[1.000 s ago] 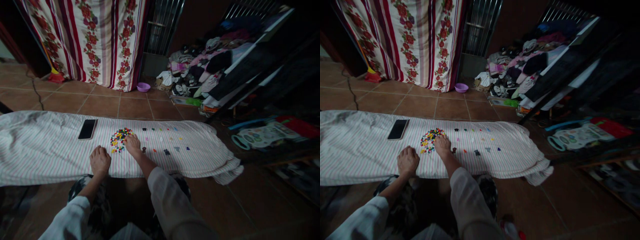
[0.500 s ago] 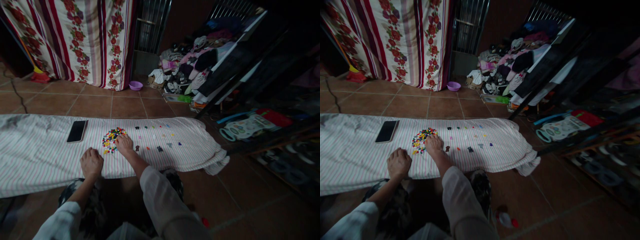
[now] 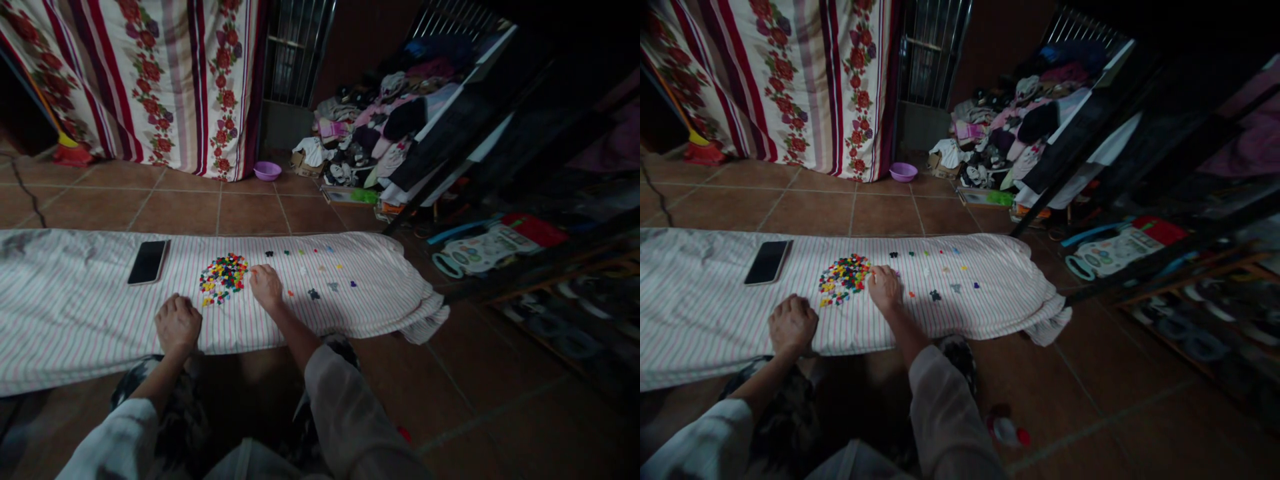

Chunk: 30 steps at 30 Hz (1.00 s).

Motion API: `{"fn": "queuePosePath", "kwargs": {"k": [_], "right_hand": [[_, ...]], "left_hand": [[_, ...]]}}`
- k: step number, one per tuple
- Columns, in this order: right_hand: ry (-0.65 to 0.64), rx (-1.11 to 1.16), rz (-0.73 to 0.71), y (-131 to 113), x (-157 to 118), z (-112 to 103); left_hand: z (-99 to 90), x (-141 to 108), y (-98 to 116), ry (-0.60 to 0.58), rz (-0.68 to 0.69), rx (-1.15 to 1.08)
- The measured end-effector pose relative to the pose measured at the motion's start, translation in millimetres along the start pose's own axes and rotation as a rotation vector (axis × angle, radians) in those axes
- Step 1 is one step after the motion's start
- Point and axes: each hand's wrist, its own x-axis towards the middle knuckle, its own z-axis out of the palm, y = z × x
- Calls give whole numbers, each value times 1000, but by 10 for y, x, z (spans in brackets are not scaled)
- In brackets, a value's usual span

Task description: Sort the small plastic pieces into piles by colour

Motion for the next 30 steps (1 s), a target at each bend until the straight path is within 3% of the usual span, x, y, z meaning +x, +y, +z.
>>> {"fn": "queuePosePath", "kwargs": {"k": [5,10,15,30], "right_hand": [[150,29,62,586,-240,-120],[154,-9,60,921,-449,-137],[118,6,1,1015,-564,-103],[224,119,-9,1092,-704,-10]], "left_hand": [[3,-3,3,6,-8,-1],[-50,1,25,-22,-25,-6],[-82,1,32,-56,-22,-14],[-47,-3,18,-32,-27,-21]]}}
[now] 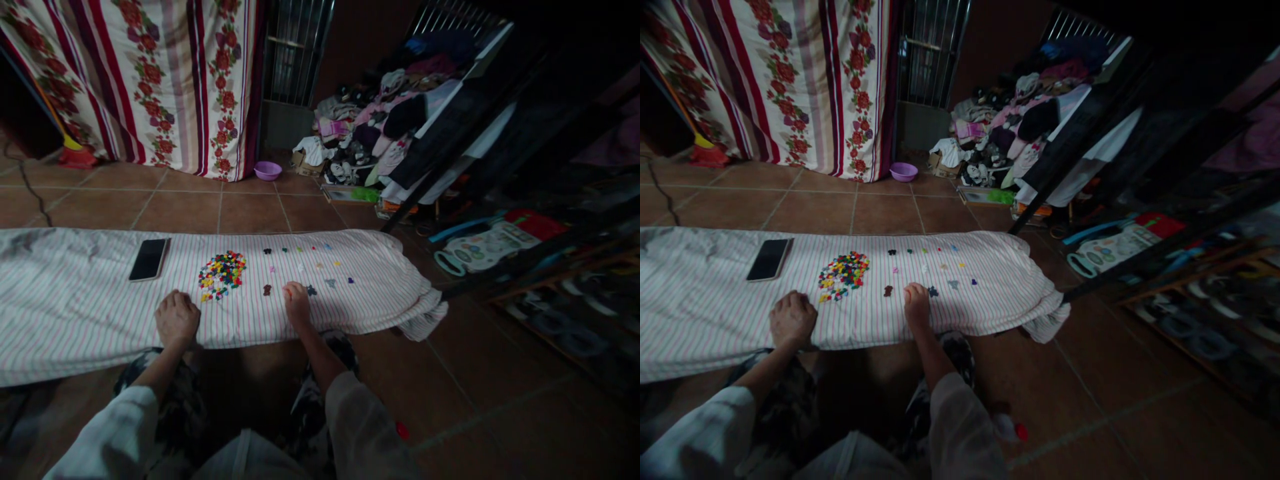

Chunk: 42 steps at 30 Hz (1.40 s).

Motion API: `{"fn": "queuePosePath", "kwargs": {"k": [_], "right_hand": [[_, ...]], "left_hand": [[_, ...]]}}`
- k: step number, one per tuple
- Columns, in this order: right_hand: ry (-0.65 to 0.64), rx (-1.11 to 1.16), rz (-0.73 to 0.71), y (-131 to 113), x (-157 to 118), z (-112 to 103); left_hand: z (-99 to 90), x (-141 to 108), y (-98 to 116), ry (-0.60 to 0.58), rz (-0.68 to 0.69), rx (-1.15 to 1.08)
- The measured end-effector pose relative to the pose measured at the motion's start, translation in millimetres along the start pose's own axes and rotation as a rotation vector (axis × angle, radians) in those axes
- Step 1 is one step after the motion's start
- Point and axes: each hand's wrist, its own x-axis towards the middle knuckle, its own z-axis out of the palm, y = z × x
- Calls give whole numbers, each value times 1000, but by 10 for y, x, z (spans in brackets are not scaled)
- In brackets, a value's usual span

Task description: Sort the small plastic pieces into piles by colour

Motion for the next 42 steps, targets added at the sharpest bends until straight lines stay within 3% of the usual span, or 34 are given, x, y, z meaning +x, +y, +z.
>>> {"fn": "queuePosePath", "kwargs": {"k": [12,19,24,29,33,42], "right_hand": [[-10,-27,10,-51,-14,-24],[113,2,28,-82,-4,-72],[154,45,-63,-323,176,-22],[-50,49,-153,-707,444,249],[-228,-14,-139,-846,609,498],[-368,-59,-140,-959,946,894]], "left_hand": [[40,-5,-18,9,-2,-50],[31,-10,-17,-8,-13,-72],[32,4,-7,-14,45,-44],[56,10,5,-21,84,13],[60,1,29,15,69,45],[72,26,45,-34,28,39]]}}
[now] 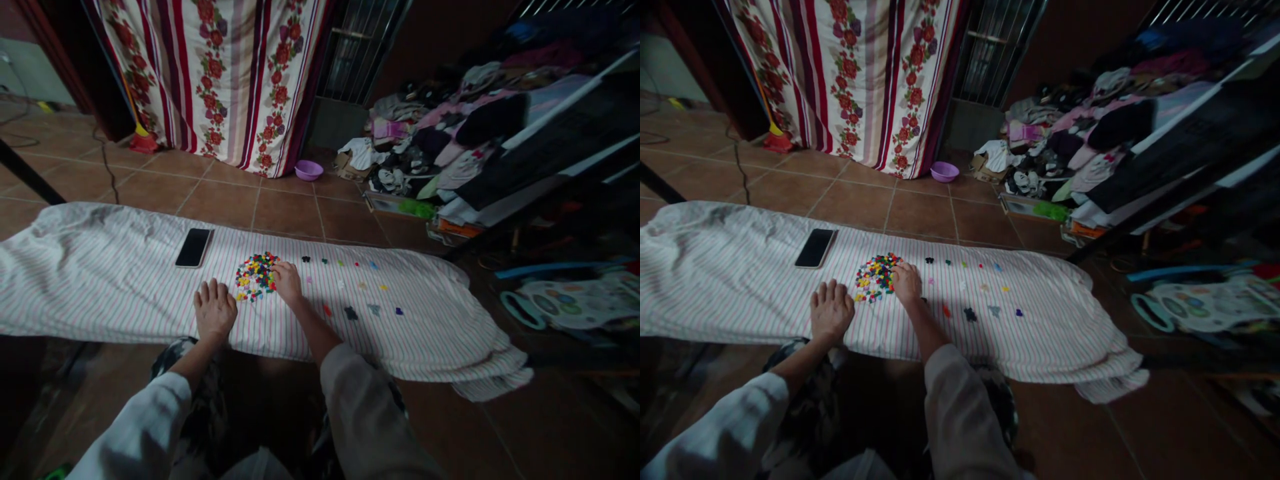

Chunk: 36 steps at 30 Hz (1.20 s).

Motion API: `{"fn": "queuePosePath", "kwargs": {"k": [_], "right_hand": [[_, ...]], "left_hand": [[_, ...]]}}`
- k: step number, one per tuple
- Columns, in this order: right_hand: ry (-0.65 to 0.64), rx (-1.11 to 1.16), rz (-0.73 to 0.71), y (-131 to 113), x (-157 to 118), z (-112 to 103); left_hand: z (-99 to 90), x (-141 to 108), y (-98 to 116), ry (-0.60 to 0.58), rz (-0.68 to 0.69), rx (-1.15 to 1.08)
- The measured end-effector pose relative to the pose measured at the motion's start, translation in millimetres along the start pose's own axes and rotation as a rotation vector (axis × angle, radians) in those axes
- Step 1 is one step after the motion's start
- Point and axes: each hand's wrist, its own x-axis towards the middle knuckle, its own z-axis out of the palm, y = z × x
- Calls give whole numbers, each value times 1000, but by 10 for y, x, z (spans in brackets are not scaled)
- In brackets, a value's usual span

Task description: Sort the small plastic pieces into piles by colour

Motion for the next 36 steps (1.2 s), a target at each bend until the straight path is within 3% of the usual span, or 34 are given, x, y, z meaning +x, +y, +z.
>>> {"fn": "queuePosePath", "kwargs": {"k": [8,27,36], "right_hand": [[-70,-50,-34,-34,177,127],[-128,-209,-10,-93,373,171],[-180,-172,-11,-145,342,29]], "left_hand": [[4,3,0,0,9,36],[7,-2,0,19,28,73],[21,3,-8,14,22,60]]}}
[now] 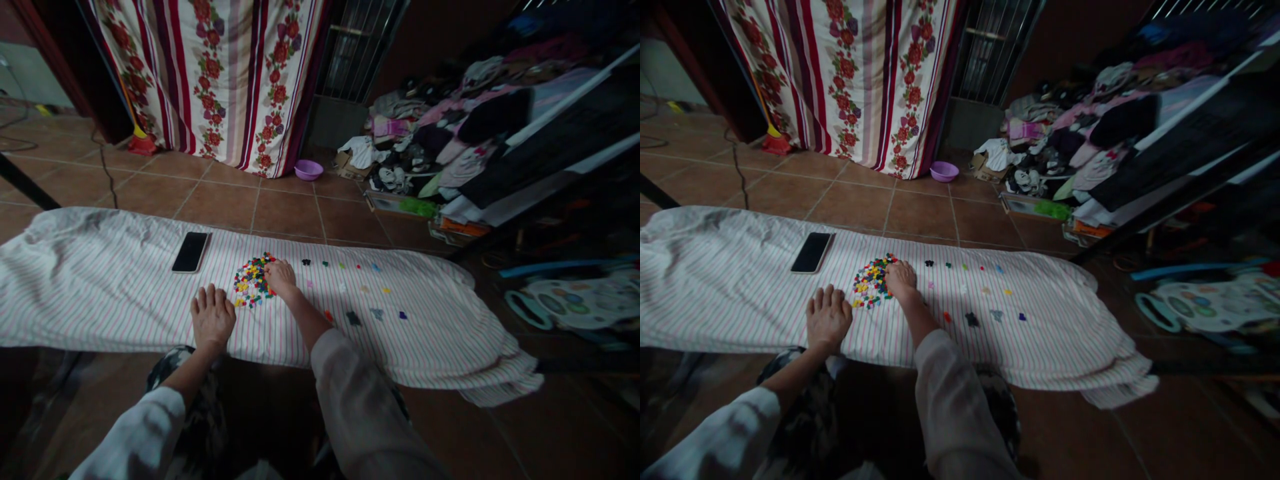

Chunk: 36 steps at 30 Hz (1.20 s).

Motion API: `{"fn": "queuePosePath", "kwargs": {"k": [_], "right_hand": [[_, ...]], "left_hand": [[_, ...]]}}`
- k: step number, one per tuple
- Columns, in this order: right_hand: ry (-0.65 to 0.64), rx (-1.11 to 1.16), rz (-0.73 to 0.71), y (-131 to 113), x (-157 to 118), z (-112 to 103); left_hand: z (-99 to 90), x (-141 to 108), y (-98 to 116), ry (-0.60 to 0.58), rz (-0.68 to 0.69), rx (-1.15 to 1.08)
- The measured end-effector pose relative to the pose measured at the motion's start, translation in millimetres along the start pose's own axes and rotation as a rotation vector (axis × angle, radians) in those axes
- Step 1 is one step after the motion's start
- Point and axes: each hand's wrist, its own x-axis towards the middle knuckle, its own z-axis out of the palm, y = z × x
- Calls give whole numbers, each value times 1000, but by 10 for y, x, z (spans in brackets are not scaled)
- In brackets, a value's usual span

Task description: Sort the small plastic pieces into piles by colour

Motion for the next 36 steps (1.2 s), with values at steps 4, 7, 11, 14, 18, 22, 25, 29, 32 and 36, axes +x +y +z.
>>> {"fn": "queuePosePath", "kwargs": {"k": [4,7,11,14,18,22,25,29,32,36], "right_hand": [[5,43,22,21,-51,-49],[15,75,53,37,-93,-75],[38,126,121,30,-150,-104],[36,168,200,4,-205,-133],[-3,196,256,-39,-297,-191],[4,193,254,-87,-392,-273],[11,201,255,-138,-458,-315],[36,204,263,-205,-533,-298],[36,202,265,-218,-587,-275],[39,193,260,-156,-693,-297]], "left_hand": [[-16,-1,7,-1,-3,-1],[-29,-1,17,-6,-14,-3],[-47,4,26,-9,-19,0],[-54,3,25,-2,-2,9],[-55,-5,28,17,1,8],[-87,-12,51,21,-7,-7],[-123,-14,63,18,-3,-18],[-138,-13,61,-5,-16,-37],[-140,-12,60,-3,-19,-49],[-174,-16,67,-29,-3,-49]]}}
